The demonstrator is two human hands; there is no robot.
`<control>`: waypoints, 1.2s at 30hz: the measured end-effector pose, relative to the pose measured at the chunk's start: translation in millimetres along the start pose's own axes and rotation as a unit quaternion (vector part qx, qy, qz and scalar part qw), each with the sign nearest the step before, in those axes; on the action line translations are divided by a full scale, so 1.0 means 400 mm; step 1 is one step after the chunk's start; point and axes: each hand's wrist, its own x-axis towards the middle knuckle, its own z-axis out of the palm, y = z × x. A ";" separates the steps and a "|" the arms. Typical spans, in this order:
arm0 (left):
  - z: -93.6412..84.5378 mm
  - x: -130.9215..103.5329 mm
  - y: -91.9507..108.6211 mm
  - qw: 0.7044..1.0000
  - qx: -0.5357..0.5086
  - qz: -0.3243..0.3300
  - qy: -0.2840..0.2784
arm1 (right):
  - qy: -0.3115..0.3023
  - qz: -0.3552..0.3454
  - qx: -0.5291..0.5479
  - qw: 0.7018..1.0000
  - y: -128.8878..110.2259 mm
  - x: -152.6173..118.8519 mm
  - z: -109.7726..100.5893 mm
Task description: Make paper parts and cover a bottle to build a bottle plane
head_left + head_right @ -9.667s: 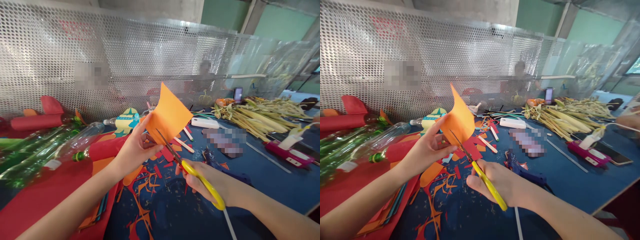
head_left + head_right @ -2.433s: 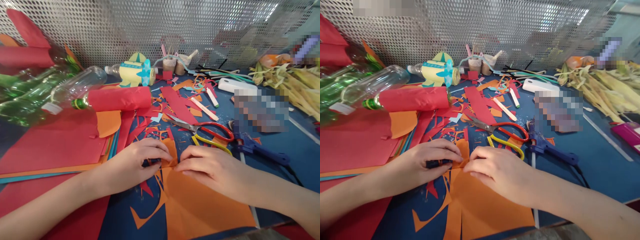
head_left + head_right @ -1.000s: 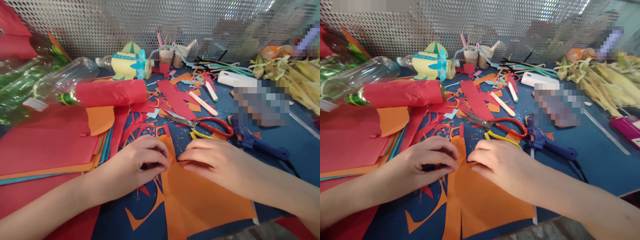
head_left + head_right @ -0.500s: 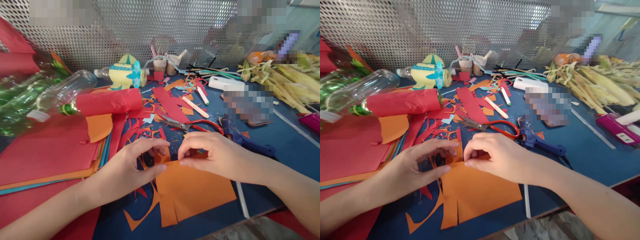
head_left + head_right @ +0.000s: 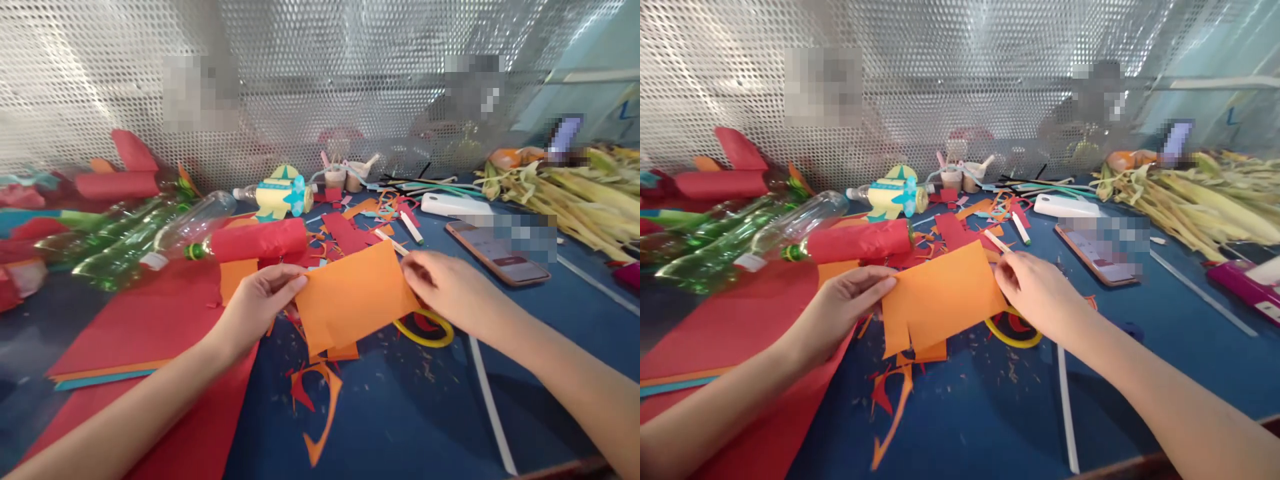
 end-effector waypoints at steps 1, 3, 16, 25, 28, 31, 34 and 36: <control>-0.005 0.003 0.001 1.000 -0.002 0.005 0.009 | -0.026 -0.016 -0.044 0.999 0.004 -0.001 0.006; -0.012 0.008 0.000 1.000 -0.010 0.011 0.020 | -0.037 -0.052 -0.114 0.991 0.007 -0.007 0.019; -0.022 0.026 -0.014 0.991 -0.108 0.046 0.071 | -0.089 -0.084 -0.131 0.984 -0.005 -0.049 0.031; -0.034 0.044 -0.022 0.980 -0.178 0.056 0.069 | -0.083 -0.056 -0.146 0.984 0.012 -0.035 0.011; -0.036 0.048 -0.023 0.976 -0.200 0.048 0.077 | -0.100 -0.061 -0.140 0.983 0.015 -0.031 0.009; -0.041 0.051 -0.017 0.972 -0.212 0.050 0.086 | -0.132 -0.034 -0.091 0.986 0.020 -0.029 0.006; -0.053 0.055 -0.003 0.971 -0.204 0.068 0.102 | -0.156 0.031 0.008 0.987 0.018 -0.020 -0.008; -0.065 0.060 0.010 0.968 -0.206 0.080 0.117 | -0.149 0.052 0.103 0.982 0.010 -0.012 -0.020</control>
